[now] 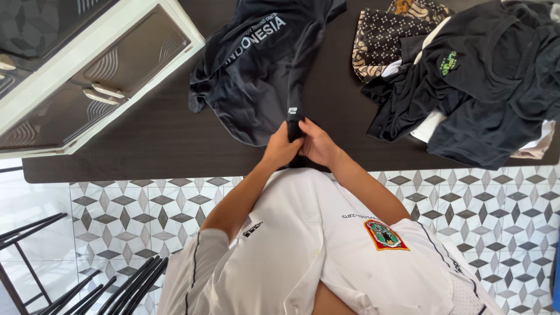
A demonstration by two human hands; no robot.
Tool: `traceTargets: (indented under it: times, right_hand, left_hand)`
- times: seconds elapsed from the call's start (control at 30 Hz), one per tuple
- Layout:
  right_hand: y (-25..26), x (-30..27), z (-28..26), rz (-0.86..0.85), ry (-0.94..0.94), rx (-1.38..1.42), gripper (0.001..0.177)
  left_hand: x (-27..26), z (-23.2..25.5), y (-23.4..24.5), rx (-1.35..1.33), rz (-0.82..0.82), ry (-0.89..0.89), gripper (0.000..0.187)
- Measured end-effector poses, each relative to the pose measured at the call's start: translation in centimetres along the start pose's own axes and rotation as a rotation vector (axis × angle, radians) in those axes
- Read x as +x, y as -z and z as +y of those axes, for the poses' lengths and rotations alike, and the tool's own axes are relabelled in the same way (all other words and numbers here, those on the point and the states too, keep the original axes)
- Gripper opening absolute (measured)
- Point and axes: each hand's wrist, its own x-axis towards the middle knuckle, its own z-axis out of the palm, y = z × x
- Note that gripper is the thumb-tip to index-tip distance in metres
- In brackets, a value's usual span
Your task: The person picks up a black shirt from a table, spreads it out, and folds it into a small rectangle before placing it inside a cabinet.
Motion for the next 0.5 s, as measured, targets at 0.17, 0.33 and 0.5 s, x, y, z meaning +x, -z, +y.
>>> traceTargets:
  times: [0.17,0.33,0.5]
  right_hand:
    - [0.5,4.2,-3.1,0.393,-0.069,-0.053,0.049]
    - [7.9,10.1,-3.6,0.368,-0.093,0.165,0.07]
    - [11.4,13.7,-3.5,0.475,0.16,0.412,0.041]
  left_hand:
    - [-4.7,2.3,6.6,0.384,-0.019,-0.433,0.028]
    - [-11.8,4.4,12.1,0.356,-0.124,-0.575,0.031]
    - [-15.4,2.4,15.7,0.068,0.091,-0.322,0.028]
